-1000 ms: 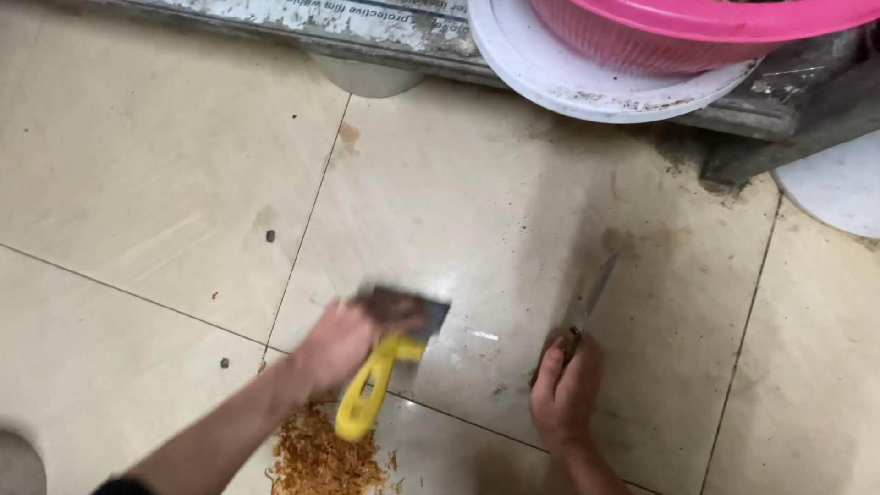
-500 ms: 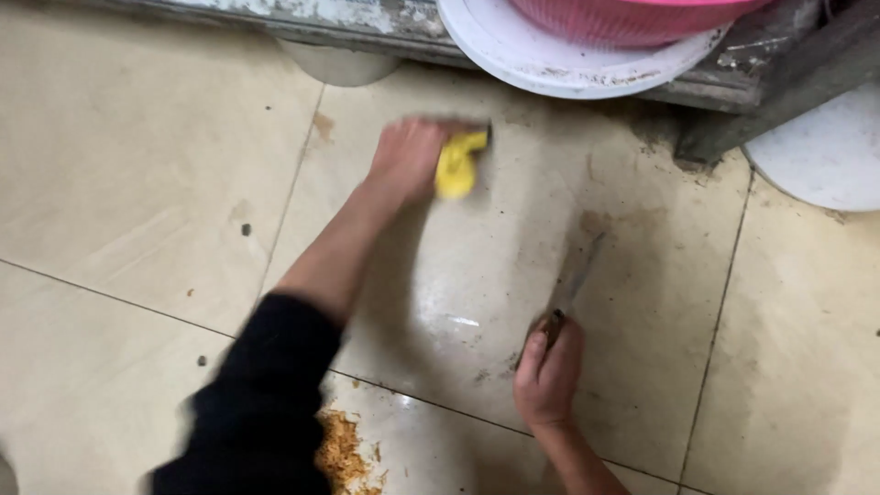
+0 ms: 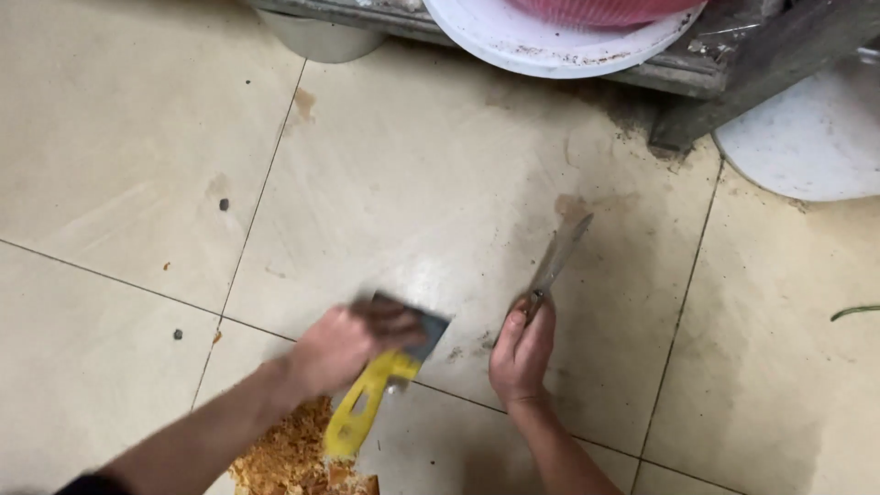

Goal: Scraping burnt residue from a baking plate onto the floor, then using a scraper and knife to collect the debris for disposal.

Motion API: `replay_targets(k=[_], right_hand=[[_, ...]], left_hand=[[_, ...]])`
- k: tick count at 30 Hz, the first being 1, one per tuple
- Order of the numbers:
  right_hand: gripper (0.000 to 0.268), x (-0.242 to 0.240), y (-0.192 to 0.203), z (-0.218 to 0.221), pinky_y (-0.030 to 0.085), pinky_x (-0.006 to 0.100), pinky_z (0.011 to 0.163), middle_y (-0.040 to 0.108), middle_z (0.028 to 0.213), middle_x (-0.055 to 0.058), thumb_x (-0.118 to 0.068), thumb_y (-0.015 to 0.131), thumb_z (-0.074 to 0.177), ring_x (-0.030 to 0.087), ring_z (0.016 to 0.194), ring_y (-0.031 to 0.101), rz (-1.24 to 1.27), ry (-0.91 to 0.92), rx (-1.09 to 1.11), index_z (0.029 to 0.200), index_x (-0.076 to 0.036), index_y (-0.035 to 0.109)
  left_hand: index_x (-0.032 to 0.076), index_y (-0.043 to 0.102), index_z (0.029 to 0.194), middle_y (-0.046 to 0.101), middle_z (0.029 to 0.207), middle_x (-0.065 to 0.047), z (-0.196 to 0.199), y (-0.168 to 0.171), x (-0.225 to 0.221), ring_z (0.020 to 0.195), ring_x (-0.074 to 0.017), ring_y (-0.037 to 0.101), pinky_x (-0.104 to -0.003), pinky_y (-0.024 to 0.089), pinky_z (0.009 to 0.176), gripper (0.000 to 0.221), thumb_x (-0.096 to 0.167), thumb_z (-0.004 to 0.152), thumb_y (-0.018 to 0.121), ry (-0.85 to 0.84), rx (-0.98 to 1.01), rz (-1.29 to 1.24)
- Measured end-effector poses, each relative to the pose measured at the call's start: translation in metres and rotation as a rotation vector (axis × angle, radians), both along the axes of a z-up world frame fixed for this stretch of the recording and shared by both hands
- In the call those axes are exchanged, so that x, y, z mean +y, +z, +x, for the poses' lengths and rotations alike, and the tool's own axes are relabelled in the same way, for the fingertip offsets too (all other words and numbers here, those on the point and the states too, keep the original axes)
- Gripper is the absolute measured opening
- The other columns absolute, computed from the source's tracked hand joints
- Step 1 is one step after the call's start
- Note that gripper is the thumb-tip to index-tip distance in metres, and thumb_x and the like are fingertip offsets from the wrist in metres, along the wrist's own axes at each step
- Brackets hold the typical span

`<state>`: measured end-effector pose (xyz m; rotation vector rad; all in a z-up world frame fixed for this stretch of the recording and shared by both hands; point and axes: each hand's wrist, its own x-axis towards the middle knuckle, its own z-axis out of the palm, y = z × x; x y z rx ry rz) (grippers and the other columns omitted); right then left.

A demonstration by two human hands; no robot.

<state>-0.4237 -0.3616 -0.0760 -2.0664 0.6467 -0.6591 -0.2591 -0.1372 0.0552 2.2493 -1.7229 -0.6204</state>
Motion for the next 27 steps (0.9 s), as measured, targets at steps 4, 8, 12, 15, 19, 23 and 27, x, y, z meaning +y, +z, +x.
replay_targets(k=[4, 8, 12, 15, 19, 23, 27], right_hand=[[0.041, -0.009, 0.005, 0.000, 0.047, 0.040, 0.081, 0.059, 0.101, 0.010, -0.033, 0.035, 0.124, 0.024, 0.086, 0.056, 0.090, 0.035, -0.043, 0.117, -0.002, 0.060], [0.026, -0.064, -0.014, -0.073, 0.049, 0.043, 0.081, 0.062, 0.107, 0.014, -0.018, 0.042, 0.124, 0.028, 0.091, 0.058, -0.099, 0.028, -0.004, 0.118, -0.003, 0.063], [0.032, -0.083, -0.028, -0.114, 0.047, 0.051, 0.084, 0.060, 0.106, 0.013, -0.031, 0.043, 0.120, 0.032, 0.095, 0.058, 0.129, -0.326, 0.243, 0.124, -0.003, 0.057], [0.030, -0.082, -0.020, -0.128, 0.046, 0.049, 0.081, 0.059, 0.105, 0.016, -0.026, 0.043, 0.123, 0.034, 0.091, 0.058, -0.048, -0.208, 0.197, 0.119, 0.000, 0.057], [0.028, -0.086, -0.018, -0.108, 0.045, 0.039, 0.072, 0.053, 0.097, 0.008, -0.024, 0.041, 0.125, 0.024, 0.081, 0.052, -0.126, -0.122, 0.045, 0.111, -0.004, 0.056], [0.033, -0.088, -0.020, -0.112, 0.045, 0.044, 0.081, 0.054, 0.103, 0.009, -0.031, 0.038, 0.124, 0.028, 0.089, 0.053, -0.075, -0.131, 0.142, 0.112, -0.006, 0.056], [0.032, -0.089, -0.020, -0.110, 0.046, 0.048, 0.080, 0.056, 0.106, 0.012, -0.032, 0.041, 0.123, 0.030, 0.090, 0.055, -0.087, -0.142, 0.171, 0.117, -0.003, 0.055]], left_hand=[[0.033, 0.058, 0.163, 0.063, 0.167, -0.003, -0.054, -0.029, 0.068, 0.155, -0.0242, 0.058, -0.047, 0.060, 0.115, 0.091, -0.020, 0.089, 0.066, -0.217, -0.083, 0.226], [0.038, 0.040, 0.178, 0.080, 0.087, -0.012, -0.002, 0.024, -0.017, 0.049, -0.0212, 0.075, -0.030, 0.073, 0.048, 0.128, -0.037, 0.075, 0.056, -0.042, 0.180, 0.417], [0.025, 0.077, 0.144, 0.075, 0.105, -0.004, 0.108, -0.045, -0.144, 0.085, -0.0218, 0.065, -0.033, 0.051, 0.067, 0.046, 0.007, 0.105, 0.060, 0.386, -0.021, -0.052], [0.041, 0.079, 0.144, 0.082, 0.130, -0.008, 0.141, -0.059, -0.238, 0.116, -0.0395, 0.075, -0.051, 0.057, 0.092, 0.051, 0.026, 0.096, 0.073, 0.466, -0.084, -0.071], [0.032, 0.086, 0.131, 0.088, 0.105, -0.007, 0.154, -0.065, -0.277, 0.093, -0.0368, 0.081, -0.054, 0.065, 0.077, 0.042, 0.021, 0.091, 0.091, 0.271, -0.087, -0.110], [0.038, 0.082, 0.143, 0.080, 0.141, -0.010, 0.073, -0.065, -0.176, 0.128, -0.0363, 0.073, -0.044, 0.054, 0.106, 0.040, 0.043, 0.107, 0.065, 0.145, 0.046, 0.011], [0.029, 0.076, 0.147, 0.076, 0.151, -0.008, -0.001, -0.007, -0.085, 0.103, -0.0293, 0.086, -0.039, 0.077, 0.065, 0.073, -0.015, 0.089, 0.072, -0.104, -0.060, 0.131]])
